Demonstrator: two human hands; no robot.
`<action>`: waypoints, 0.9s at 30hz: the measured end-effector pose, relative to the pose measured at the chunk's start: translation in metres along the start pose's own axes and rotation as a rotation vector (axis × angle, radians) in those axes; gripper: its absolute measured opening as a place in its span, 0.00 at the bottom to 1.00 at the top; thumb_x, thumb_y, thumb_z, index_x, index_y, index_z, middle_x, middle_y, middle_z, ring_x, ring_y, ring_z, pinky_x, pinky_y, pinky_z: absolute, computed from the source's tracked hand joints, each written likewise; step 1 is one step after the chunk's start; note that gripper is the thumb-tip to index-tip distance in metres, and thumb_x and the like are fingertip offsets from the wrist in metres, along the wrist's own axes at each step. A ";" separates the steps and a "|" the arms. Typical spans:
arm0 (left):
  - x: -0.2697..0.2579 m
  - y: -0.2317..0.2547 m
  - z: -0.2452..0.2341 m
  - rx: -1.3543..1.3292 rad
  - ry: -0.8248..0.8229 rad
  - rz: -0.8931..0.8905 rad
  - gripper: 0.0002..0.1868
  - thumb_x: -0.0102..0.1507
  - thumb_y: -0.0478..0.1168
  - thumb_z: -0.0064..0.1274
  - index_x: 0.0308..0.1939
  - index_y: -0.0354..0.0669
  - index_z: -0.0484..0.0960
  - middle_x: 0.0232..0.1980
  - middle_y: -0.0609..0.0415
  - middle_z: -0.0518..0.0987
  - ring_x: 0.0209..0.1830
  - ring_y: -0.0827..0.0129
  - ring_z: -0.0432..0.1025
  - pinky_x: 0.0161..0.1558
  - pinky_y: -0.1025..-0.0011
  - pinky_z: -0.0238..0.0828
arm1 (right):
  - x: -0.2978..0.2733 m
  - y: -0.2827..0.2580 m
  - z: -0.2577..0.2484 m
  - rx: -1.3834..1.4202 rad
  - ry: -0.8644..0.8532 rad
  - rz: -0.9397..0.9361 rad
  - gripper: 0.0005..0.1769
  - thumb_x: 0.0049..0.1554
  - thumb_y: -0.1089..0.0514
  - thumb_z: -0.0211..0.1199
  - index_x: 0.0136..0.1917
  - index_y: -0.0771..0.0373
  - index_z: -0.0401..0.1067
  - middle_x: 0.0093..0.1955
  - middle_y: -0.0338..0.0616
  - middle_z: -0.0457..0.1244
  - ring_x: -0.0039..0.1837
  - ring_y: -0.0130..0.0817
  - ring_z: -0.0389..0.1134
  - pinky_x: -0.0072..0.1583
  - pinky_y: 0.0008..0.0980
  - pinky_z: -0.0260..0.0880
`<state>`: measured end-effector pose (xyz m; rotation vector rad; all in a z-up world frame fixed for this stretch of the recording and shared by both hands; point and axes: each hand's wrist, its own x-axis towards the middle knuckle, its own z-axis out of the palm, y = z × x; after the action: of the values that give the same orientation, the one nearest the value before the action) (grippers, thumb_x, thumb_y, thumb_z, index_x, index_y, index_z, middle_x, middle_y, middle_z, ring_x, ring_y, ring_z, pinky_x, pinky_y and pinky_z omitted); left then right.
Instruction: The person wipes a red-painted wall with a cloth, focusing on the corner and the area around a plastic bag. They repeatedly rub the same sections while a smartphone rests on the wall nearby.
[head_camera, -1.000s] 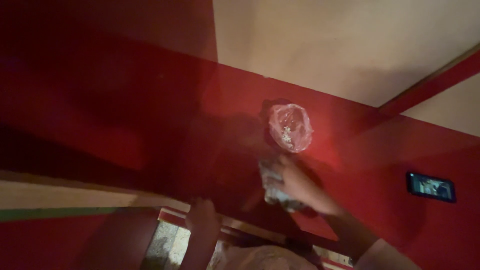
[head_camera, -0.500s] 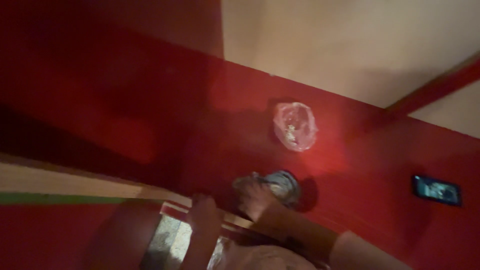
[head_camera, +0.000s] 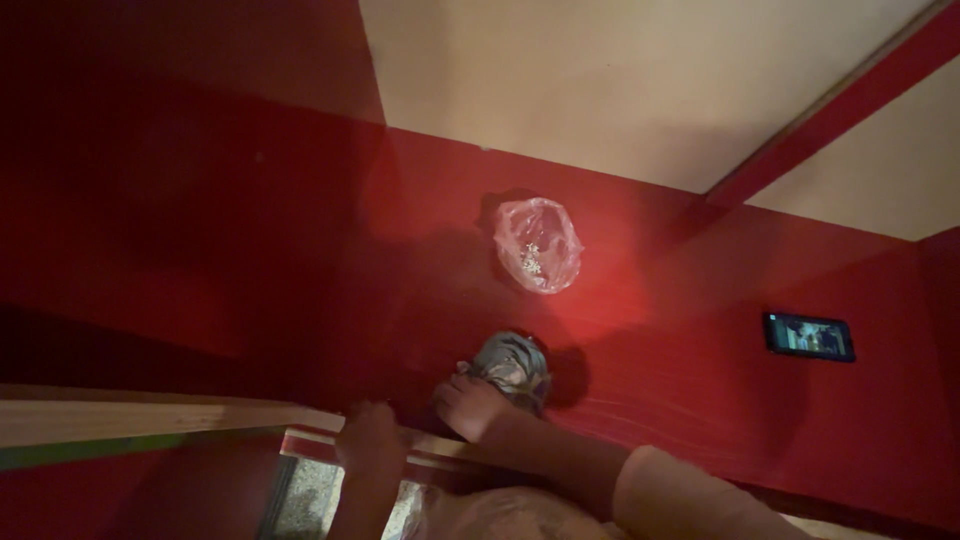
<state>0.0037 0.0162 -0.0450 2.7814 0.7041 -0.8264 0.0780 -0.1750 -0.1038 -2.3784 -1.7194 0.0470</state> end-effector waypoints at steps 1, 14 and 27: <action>-0.001 -0.001 0.000 -0.004 0.013 -0.001 0.19 0.59 0.50 0.66 0.50 0.50 0.83 0.59 0.50 0.78 0.58 0.57 0.77 0.52 0.61 0.80 | 0.003 -0.002 0.001 -0.009 -0.047 0.028 0.20 0.49 0.50 0.60 0.51 0.63 0.76 0.54 0.48 0.64 0.57 0.47 0.65 0.57 0.42 0.69; -0.006 0.000 -0.004 -0.032 0.002 -0.021 0.19 0.59 0.50 0.67 0.50 0.48 0.85 0.59 0.49 0.79 0.57 0.57 0.78 0.51 0.59 0.80 | 0.021 0.021 -0.026 0.382 0.030 0.246 0.19 0.39 0.52 0.67 0.43 0.63 0.76 0.50 0.53 0.69 0.56 0.55 0.69 0.55 0.47 0.72; -0.001 0.004 -0.004 -0.022 -0.051 -0.061 0.24 0.60 0.53 0.67 0.54 0.45 0.82 0.61 0.45 0.77 0.53 0.58 0.79 0.47 0.63 0.81 | -0.008 0.175 -0.132 0.355 0.776 0.915 0.24 0.53 0.60 0.66 0.62 0.67 0.71 0.54 0.63 0.66 0.55 0.57 0.70 0.56 0.50 0.71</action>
<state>0.0063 0.0137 -0.0405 2.7210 0.7885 -0.8920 0.2580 -0.2544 -0.0079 -2.2326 -0.2181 -0.3473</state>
